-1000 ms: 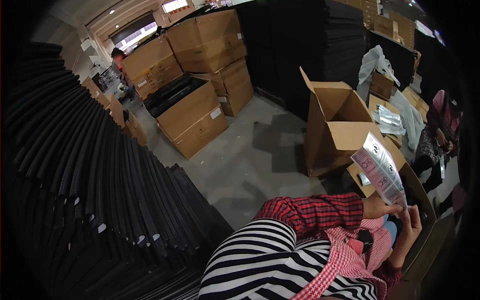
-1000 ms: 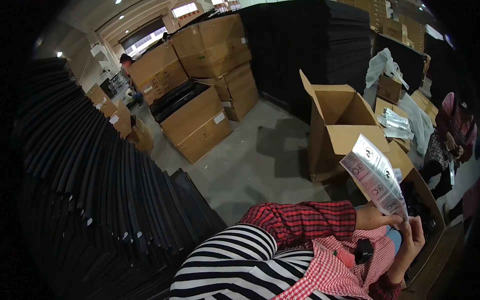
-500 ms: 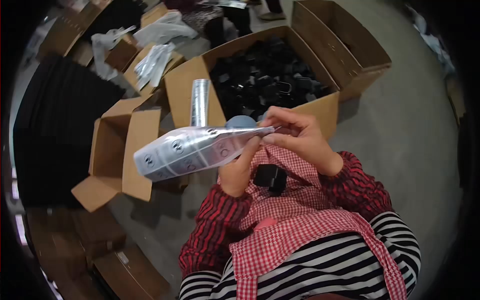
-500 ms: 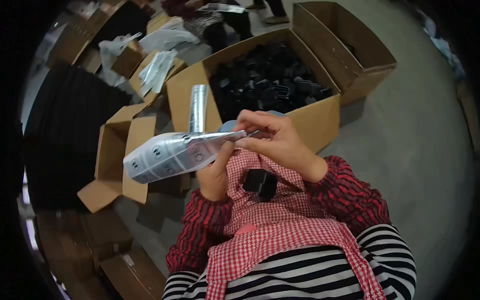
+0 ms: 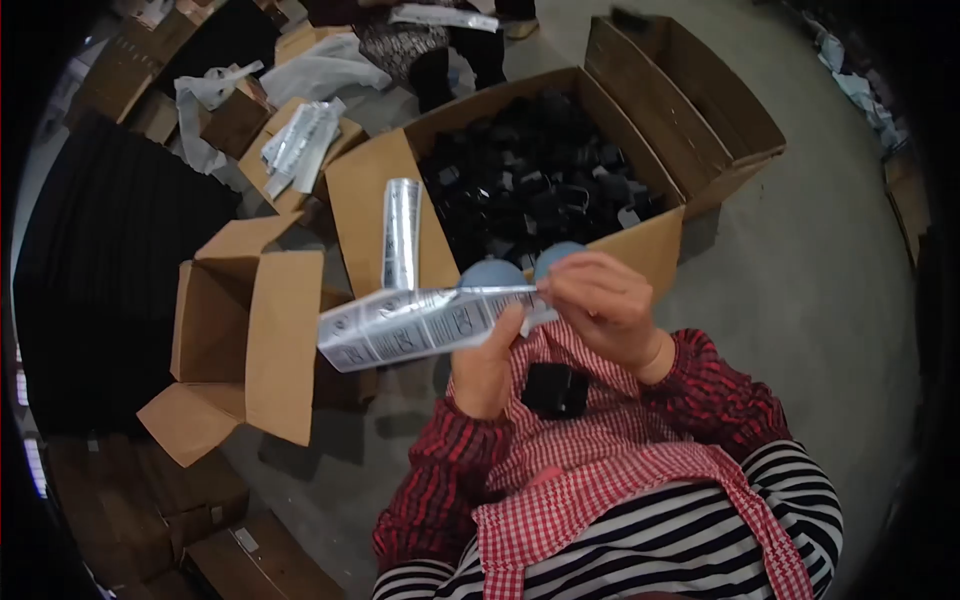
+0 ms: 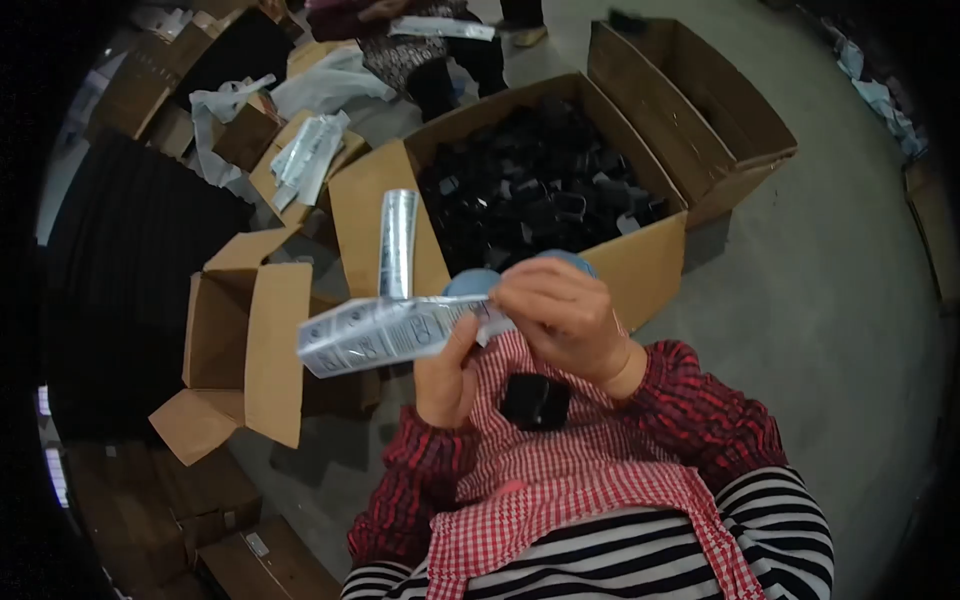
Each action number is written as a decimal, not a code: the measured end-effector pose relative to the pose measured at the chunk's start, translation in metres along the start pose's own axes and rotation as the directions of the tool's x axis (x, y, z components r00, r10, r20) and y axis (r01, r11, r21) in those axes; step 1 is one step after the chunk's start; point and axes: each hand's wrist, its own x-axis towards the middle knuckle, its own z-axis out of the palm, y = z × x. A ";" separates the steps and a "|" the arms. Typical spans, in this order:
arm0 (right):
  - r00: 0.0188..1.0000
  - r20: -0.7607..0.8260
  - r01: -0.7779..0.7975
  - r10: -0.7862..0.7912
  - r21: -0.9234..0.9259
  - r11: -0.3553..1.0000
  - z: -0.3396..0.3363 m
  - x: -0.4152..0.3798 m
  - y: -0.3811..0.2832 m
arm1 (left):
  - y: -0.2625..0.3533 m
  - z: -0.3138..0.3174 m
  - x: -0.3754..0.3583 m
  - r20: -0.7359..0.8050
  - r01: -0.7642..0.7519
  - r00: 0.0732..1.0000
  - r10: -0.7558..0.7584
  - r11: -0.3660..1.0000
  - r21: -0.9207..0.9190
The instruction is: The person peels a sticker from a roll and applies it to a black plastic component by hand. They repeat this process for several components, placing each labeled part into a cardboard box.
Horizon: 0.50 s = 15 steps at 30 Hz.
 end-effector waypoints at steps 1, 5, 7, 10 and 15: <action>1.000 -0.013 0.002 -0.002 -0.016 1.000 0.004 0.001 0.000 | 0.000 0.001 0.001 0.055 0.011 0.998 -0.006 0.997 -0.078; 0.998 -0.058 0.033 -0.035 -0.031 0.999 0.008 0.010 0.010 | 0.003 -0.008 -0.001 0.188 0.155 0.976 -0.113 0.961 -0.228; 0.997 -0.040 -0.070 0.072 0.047 0.996 0.006 0.008 0.011 | -0.001 -0.008 -0.001 0.226 0.171 0.967 -0.115 0.954 -0.247; 0.953 -0.105 -0.255 0.285 0.238 0.937 -0.005 -0.001 0.015 | -0.018 -0.021 0.008 0.386 0.166 0.919 -0.083 0.968 -0.188; 0.624 0.347 -0.732 0.701 0.573 0.368 -0.036 -0.017 0.028 | -0.032 -0.023 0.016 0.456 -0.025 0.887 -0.076 0.977 0.211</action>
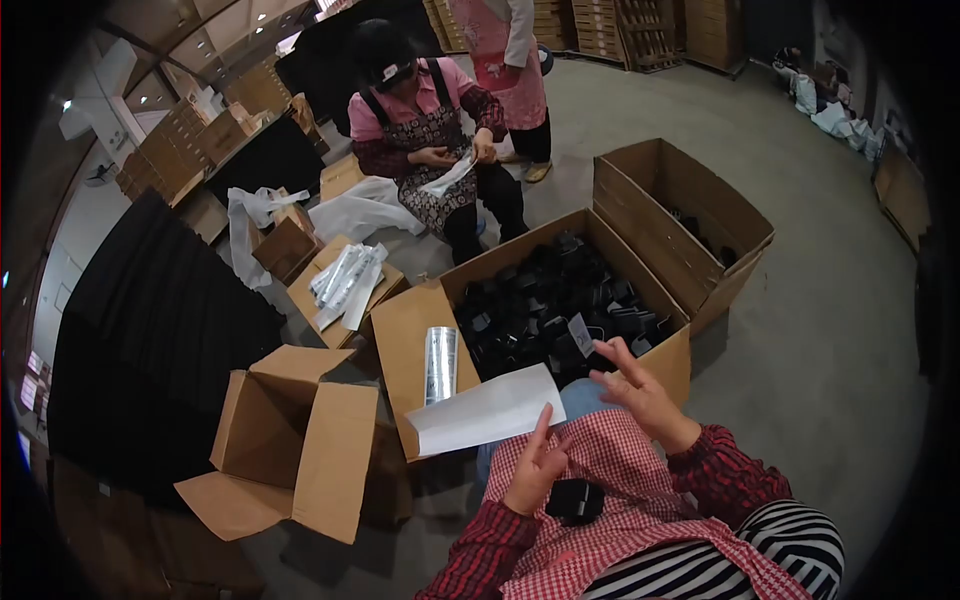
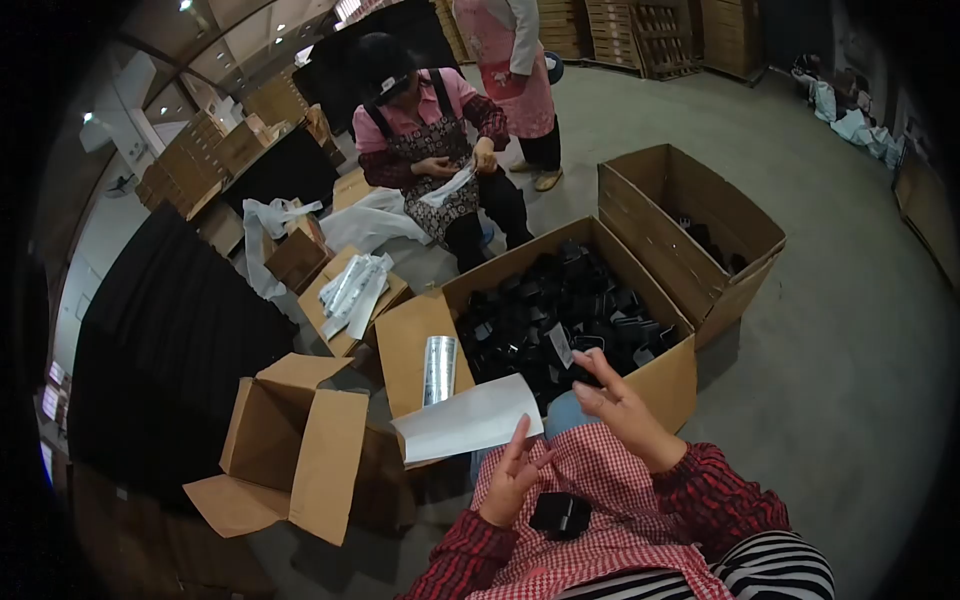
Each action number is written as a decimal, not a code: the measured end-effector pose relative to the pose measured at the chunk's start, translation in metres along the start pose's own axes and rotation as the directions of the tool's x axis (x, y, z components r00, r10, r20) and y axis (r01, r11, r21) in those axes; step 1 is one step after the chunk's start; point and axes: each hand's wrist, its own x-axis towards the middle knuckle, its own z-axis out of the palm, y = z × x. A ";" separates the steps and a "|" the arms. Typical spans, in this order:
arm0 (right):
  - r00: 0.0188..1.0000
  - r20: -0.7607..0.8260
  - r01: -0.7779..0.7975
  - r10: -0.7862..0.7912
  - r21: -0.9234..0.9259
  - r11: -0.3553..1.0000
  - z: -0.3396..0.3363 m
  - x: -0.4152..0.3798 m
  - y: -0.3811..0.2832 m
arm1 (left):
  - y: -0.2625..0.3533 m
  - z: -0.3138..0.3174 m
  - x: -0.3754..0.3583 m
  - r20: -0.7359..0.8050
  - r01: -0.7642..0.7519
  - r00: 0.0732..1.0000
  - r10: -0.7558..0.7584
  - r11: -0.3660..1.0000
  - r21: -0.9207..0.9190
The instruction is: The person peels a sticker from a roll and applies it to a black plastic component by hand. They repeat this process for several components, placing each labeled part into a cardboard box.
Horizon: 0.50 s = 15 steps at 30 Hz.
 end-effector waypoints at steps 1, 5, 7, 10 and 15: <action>0.989 0.109 -0.101 0.100 0.010 0.995 -0.006 0.001 0.008 | 0.000 0.006 0.000 -0.011 -0.009 1.000 0.010 0.994 0.110; 0.969 0.124 -0.230 0.214 0.132 0.964 -0.010 -0.009 0.009 | -0.011 0.007 0.002 0.167 -0.133 0.985 0.045 0.812 0.568; 0.961 0.191 -0.262 0.200 0.400 0.878 -0.016 -0.008 0.008 | -0.006 0.012 0.002 0.210 -0.191 0.975 0.076 0.775 0.603; 0.927 0.197 -0.362 0.320 0.244 0.900 -0.012 -0.012 0.002 | 0.002 0.014 0.005 0.309 -0.356 0.932 0.190 0.640 0.681; 0.896 0.282 -0.432 0.344 0.369 0.823 -0.012 -0.024 -0.004 | 0.003 0.004 0.015 0.406 -0.470 0.877 0.257 0.639 0.610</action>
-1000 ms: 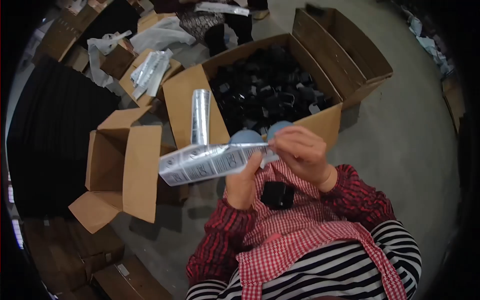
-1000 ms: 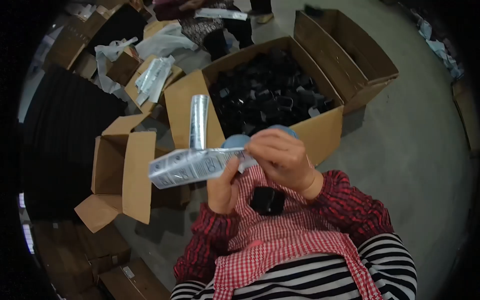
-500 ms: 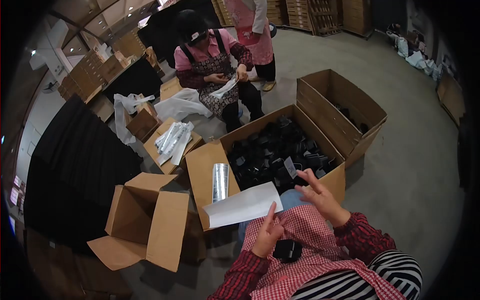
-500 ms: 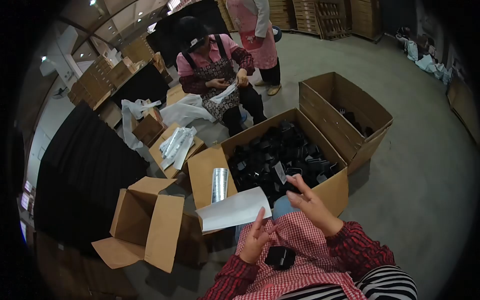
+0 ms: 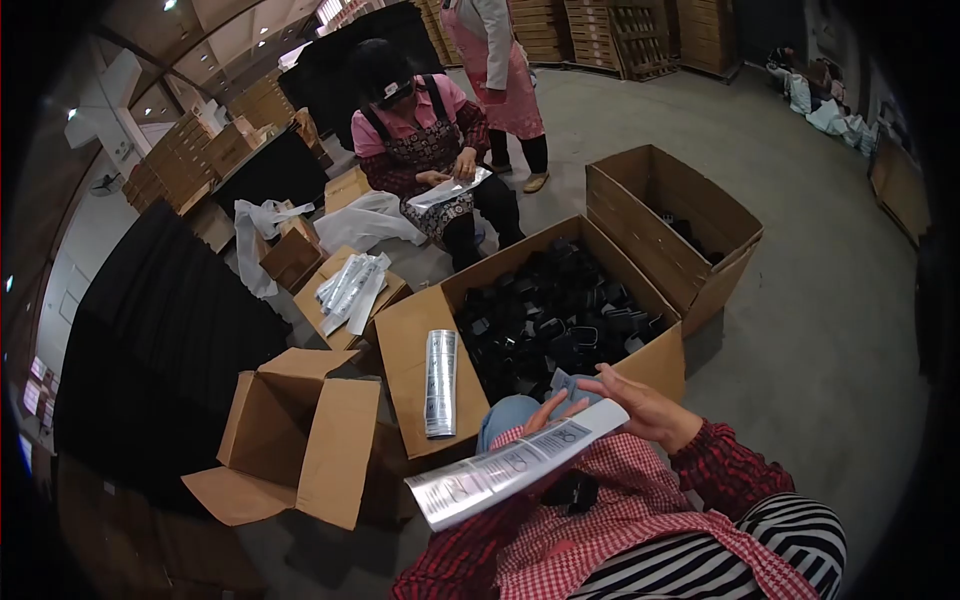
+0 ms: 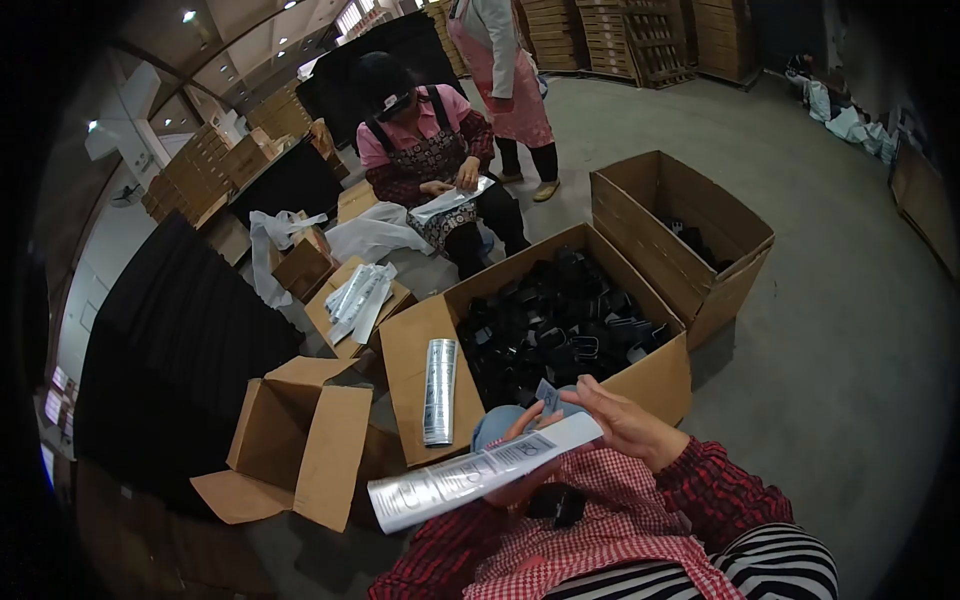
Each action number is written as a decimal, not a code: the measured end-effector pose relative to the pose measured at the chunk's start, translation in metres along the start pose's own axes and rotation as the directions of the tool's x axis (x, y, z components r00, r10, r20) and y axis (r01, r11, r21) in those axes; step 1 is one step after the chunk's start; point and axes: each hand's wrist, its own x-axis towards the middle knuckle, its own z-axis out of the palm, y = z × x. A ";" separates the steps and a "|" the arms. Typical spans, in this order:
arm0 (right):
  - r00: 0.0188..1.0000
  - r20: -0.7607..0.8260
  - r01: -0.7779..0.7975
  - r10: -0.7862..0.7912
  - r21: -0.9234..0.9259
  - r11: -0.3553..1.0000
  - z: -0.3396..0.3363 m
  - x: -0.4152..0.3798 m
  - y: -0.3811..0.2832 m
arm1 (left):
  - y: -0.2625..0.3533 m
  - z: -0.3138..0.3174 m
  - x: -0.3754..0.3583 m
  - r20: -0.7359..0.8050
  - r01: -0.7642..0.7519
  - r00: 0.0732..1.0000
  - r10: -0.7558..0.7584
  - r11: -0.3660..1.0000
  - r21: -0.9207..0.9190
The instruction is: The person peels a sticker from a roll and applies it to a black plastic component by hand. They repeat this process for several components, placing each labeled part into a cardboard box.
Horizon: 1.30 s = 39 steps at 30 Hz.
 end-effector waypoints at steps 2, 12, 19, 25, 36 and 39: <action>0.995 -0.024 0.098 -0.098 0.022 0.995 -0.003 -0.001 0.010 | -0.020 -0.013 0.001 0.139 -0.254 0.966 0.219 0.912 0.324; 0.837 -0.381 0.339 -0.393 -0.201 0.919 -0.047 0.020 0.069 | 0.002 0.018 -0.104 0.005 0.424 0.517 -0.856 0.252 -0.870; 0.767 -0.529 0.314 -0.363 -0.184 0.931 -0.046 0.032 0.083 | 0.020 0.043 -0.095 0.050 0.699 0.502 -0.864 0.371 -0.612; 0.710 -0.480 0.439 -0.515 -0.270 0.857 -0.052 0.020 0.069 | 0.033 0.060 -0.095 0.091 0.717 0.487 -0.869 0.338 -0.610; 0.708 -0.456 0.348 -0.539 -0.438 0.829 -0.065 0.024 0.084 | 0.198 -0.041 -0.109 -0.270 0.444 0.508 -0.818 0.517 -0.732; 0.753 -0.343 0.275 -0.562 -0.612 0.742 -0.046 0.012 0.075 | 0.201 -0.050 -0.095 -0.376 0.275 0.681 -0.629 0.695 -0.664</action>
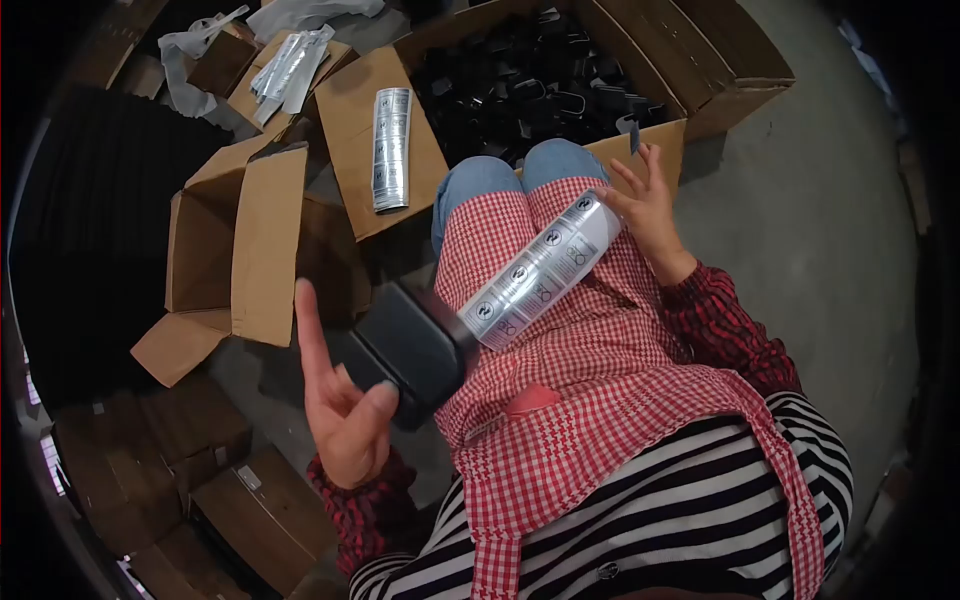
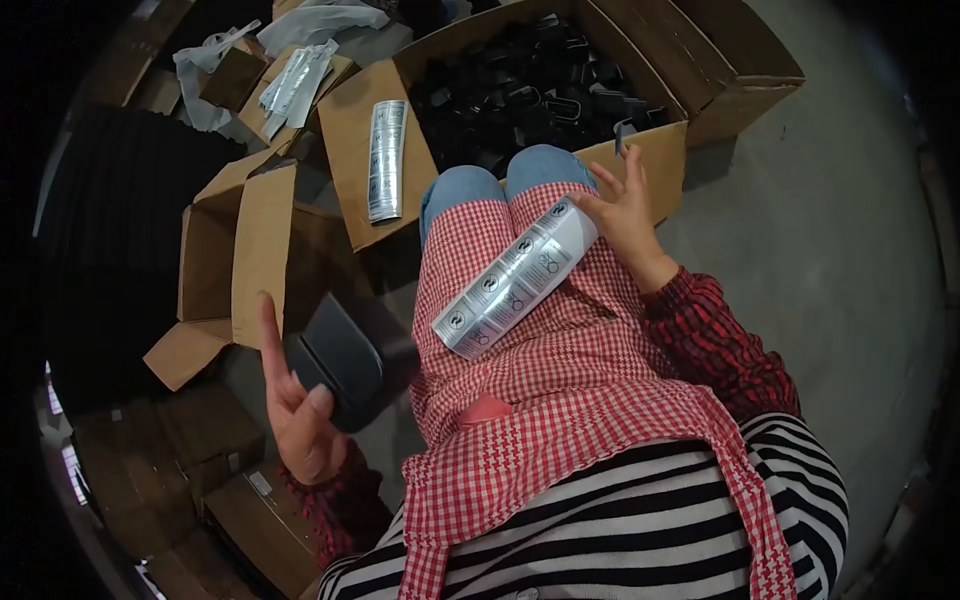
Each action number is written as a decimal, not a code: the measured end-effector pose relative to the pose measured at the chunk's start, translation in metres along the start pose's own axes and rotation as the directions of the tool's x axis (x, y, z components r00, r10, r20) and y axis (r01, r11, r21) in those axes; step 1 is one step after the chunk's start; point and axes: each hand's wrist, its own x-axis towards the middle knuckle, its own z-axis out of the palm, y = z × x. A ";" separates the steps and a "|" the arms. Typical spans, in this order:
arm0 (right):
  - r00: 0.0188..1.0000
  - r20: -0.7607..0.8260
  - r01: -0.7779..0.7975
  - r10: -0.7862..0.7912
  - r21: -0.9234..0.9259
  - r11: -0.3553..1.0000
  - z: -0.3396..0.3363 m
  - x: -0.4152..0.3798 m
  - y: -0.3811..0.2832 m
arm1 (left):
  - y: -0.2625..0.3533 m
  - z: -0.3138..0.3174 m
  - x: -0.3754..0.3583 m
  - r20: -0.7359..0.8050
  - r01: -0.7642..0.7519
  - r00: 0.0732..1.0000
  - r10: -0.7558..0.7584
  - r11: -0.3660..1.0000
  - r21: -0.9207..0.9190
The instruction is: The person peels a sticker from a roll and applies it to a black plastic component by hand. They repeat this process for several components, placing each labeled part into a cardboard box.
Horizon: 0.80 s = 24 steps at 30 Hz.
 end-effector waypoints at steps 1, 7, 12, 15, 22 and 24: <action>1.000 0.011 0.010 -0.010 0.004 1.000 0.001 -0.004 -0.002 | -0.006 0.007 0.010 -0.052 -0.067 0.997 0.065 0.996 -0.053; 0.969 -0.028 0.183 -0.244 -0.577 0.796 -0.016 -0.028 -0.018 | -0.063 0.027 0.075 -0.056 -0.022 0.998 0.005 0.949 -0.315; 0.959 0.121 0.257 -0.257 0.014 0.966 0.005 -0.028 -0.074 | -0.085 0.051 0.093 0.031 0.104 0.995 -0.099 0.968 -0.228; 0.892 0.360 0.165 -0.274 0.305 0.938 0.028 -0.015 -0.097 | -0.087 0.065 0.095 0.086 0.116 0.991 -0.102 0.977 -0.180; 0.451 0.467 0.886 -0.761 -0.130 0.445 0.068 0.040 -0.111 | -0.091 0.067 0.099 0.262 0.295 0.922 -0.284 0.956 -0.003; 0.427 0.326 0.899 -0.844 -0.249 0.359 0.060 0.048 -0.128 | -0.088 0.071 0.099 0.273 0.367 0.900 -0.339 0.929 -0.057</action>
